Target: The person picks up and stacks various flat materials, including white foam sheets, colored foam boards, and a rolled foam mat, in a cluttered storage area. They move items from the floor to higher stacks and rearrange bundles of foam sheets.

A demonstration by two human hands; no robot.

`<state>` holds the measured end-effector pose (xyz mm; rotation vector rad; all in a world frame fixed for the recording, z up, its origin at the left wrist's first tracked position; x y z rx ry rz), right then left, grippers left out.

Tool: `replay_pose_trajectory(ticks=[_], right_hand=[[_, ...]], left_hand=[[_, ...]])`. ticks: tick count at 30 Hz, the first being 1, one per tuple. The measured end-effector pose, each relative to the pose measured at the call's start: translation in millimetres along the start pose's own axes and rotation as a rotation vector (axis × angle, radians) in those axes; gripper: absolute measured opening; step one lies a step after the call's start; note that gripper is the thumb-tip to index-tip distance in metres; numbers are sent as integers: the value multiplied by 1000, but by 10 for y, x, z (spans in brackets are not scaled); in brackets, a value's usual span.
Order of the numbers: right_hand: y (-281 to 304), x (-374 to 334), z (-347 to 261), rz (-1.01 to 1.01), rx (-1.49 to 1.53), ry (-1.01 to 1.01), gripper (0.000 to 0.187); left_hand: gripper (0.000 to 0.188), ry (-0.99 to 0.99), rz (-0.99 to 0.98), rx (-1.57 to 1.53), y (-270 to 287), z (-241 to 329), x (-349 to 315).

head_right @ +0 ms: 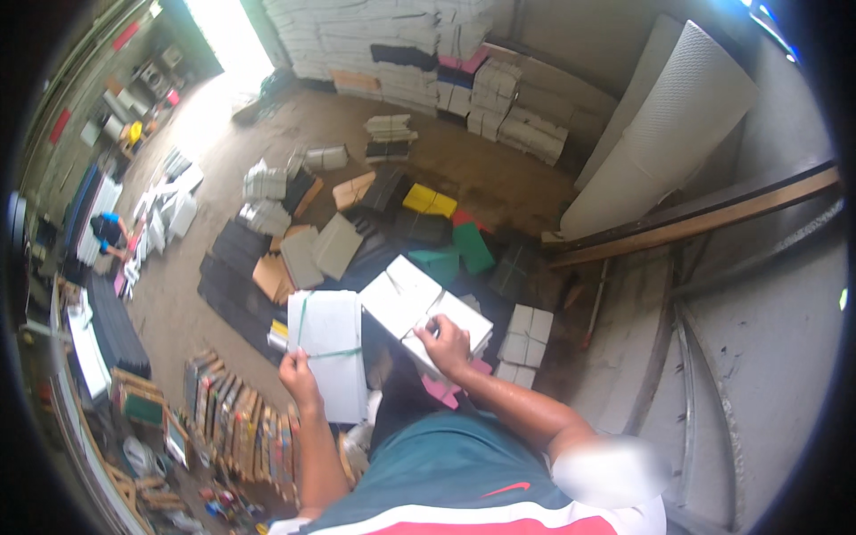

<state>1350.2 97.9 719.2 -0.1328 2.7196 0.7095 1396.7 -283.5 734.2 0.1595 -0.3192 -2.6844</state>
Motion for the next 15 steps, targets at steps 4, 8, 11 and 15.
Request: replay_pose_trajectory(ticks=[4,8,11,15], right_hand=[[-530,450,-155,-18,66,-28,41],[-778,872,-671,-37,29,-24,38],[-761,1142,-994,30,67,-23,36],[-483,1415,-1243,114,115,-43,35]], left_hand=[[27,50,-119,87,-192,31,606],[26,54,-188,80,-263,16,1110],[24,72,-229,30,-302,47,1513],[24,37,-263,-8,-559,290,1920]])
Point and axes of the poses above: each hand's wrist, its own x-axis towards the middle knuckle, its own y-axis out of the back of the hand, z = x × y, the point moved 9 cm from there along x, towards the middle knuckle, and after that the axes turned 14 degrees about -z, right-handed, at the moved point
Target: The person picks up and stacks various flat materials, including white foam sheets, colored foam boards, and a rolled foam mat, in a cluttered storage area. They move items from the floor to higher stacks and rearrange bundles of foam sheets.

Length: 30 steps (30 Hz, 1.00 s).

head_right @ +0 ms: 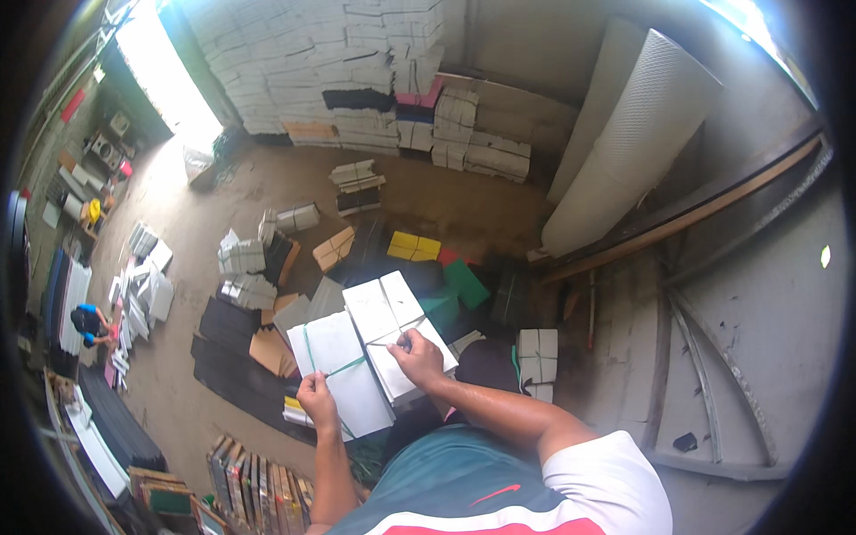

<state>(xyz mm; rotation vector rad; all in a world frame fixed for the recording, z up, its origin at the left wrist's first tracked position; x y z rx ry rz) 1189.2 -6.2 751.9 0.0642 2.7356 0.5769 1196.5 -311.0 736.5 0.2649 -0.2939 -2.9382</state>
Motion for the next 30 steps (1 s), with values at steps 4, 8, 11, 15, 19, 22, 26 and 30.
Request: replay_pose_trajectory(ticks=[4,8,11,15,19,22,26,30], right_hand=[[266,312,-188,115,57,9,35],[623,709,-193,209,10,7,39],[971,1066,-147,293,42,13,40],[1534,1800,57,393,88,5,40],[2136,2692,391,451,170,8,42],[2691,3562,769,483,152,-33,44],[3439,4931,1459,513,29,-161,40],[4232,5997,1743,449,227,-180,36]], left_hand=[[24,-65,-34,11,-195,260,445],[24,-103,-80,-14,-491,465,895],[25,-161,-67,7,-876,663,1260],[26,-253,-93,54,-1670,1045,1844],[28,-280,-132,14,-2685,1131,2523],[28,-286,-133,42,-3632,1201,3124],[27,-205,-163,212,-5064,1173,4113],[29,-32,-231,196,-6312,1149,4940]])
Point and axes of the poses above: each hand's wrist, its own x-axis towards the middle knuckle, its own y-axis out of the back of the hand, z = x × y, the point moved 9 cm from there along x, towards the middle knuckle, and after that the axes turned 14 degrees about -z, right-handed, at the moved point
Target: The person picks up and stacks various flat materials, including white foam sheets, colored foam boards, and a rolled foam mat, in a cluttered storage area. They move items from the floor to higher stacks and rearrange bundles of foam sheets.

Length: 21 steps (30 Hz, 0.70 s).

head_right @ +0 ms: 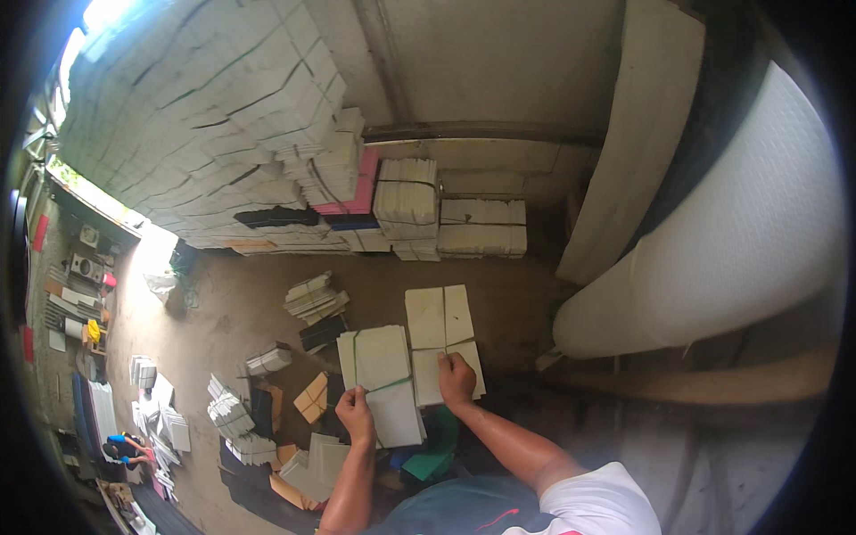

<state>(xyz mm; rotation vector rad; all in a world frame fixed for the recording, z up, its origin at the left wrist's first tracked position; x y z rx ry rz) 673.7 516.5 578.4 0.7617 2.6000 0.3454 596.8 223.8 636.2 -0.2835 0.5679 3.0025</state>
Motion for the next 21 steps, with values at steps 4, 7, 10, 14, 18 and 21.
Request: replay_pose_trajectory(ticks=[4,7,10,14,18,21], right_hand=[[544,897,-148,52,-56,-11,36],[934,1492,-178,126,-51,-61,38],[1450,2014,-257,263,33,-77,40],[1987,2685,-19,361,87,-106,45],[2171,3125,161,408,211,-111,44],[2154,3482,127,369,287,-95,40]], left_hand=[[30,75,-28,15,-680,461,609],[32,8,-44,-20,-1049,725,1071],[33,-11,-52,-101,-1335,1092,1490],[31,-36,-88,-78,-1656,1343,1921],[30,23,-137,-9,-1945,1102,2216],[30,66,-171,66,-2136,791,2403]])
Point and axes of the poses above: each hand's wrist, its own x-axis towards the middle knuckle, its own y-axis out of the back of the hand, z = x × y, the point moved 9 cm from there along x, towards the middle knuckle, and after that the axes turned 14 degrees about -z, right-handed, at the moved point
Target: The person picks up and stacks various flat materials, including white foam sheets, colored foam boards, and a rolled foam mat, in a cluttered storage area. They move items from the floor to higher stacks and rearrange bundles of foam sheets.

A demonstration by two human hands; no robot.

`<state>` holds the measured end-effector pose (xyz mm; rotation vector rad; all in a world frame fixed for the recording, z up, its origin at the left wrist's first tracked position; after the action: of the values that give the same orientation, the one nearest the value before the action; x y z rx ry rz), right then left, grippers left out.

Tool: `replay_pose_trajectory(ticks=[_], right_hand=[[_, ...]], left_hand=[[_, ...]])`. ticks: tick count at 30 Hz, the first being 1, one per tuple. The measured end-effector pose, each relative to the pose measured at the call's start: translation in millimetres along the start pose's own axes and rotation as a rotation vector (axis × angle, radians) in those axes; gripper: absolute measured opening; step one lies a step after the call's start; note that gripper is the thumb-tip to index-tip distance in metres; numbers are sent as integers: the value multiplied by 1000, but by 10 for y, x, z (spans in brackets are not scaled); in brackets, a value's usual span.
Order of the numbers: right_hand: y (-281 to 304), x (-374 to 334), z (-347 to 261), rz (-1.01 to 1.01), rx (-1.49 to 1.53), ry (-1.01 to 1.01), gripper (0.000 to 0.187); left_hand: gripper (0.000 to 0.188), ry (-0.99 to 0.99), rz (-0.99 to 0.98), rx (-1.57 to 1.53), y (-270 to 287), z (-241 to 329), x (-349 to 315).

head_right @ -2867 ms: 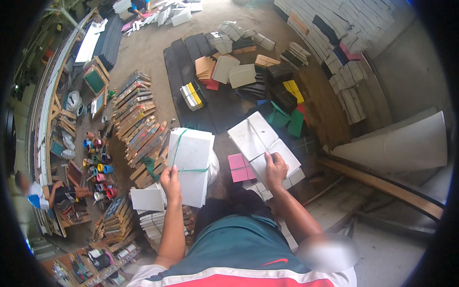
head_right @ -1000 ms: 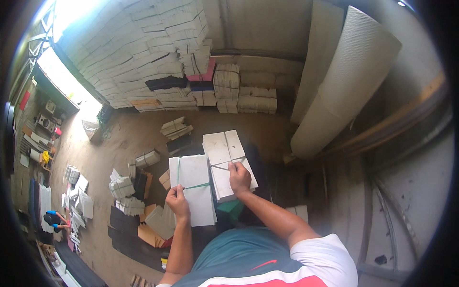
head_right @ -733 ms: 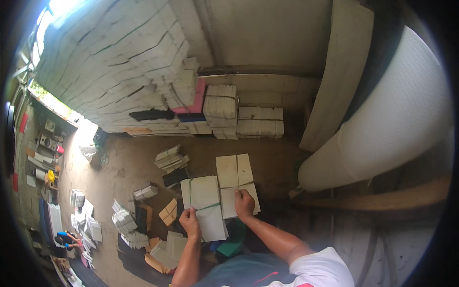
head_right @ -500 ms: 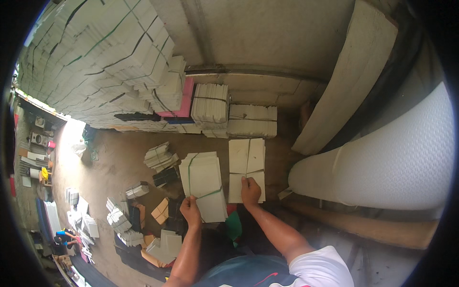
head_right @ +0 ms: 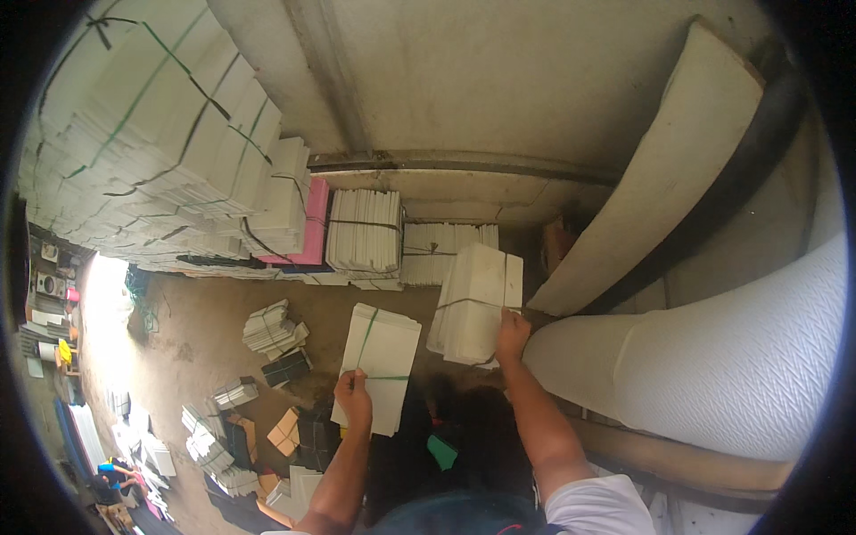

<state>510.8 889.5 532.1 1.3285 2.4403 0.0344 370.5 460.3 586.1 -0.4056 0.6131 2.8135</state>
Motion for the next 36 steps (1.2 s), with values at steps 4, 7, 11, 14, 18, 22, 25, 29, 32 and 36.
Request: replay_pose_trajectory(ticks=[4,7,11,14,18,22,25,29,32,36], right_hand=[[-288,754,576,-76,307,-123,41],[-633,1439,1276,-168,459,-173,43],[-1212,2365,2056,-316,660,-293,43],[-1351,3264,3135,-332,909,-333,45],[-1158,4002,4108,-205,693,-170,41],[-1187,4466,4957,-288,754,-125,30],[-960,4972,5468,-262,764,-163,52],[-2060,4469,4826,-451,819,-194,49],[-2183,4351,4492,-565,449,-86,45],[-2196,4507,4309,-523,458,92,64]], left_hand=[[28,1,9,4,-288,-338,298],[26,-30,50,72,-522,-771,520],[27,-12,69,-22,-863,-1208,823],[27,-24,72,-68,-1214,-1644,1120],[30,-107,78,-96,-1638,-2351,1457],[35,-251,73,-143,-1910,-2685,1683],[40,-301,60,-158,-2051,-2740,1788],[37,-294,96,-63,-1868,-2647,1582],[33,-292,118,-83,-1872,-2516,1458],[30,-287,69,-193,-1960,-2506,1565]])
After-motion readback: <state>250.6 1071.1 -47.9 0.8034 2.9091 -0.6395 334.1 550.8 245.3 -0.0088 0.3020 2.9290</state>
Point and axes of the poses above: each hand's wrist, its own x-axis towards the middle knuckle, its own y-axis out of the back of the hand, z = x × y, the point moved 9 cm from there along x, towards the middle knuckle, and after that the axes turned 14 degrees about -z, right-handed, at the moved point
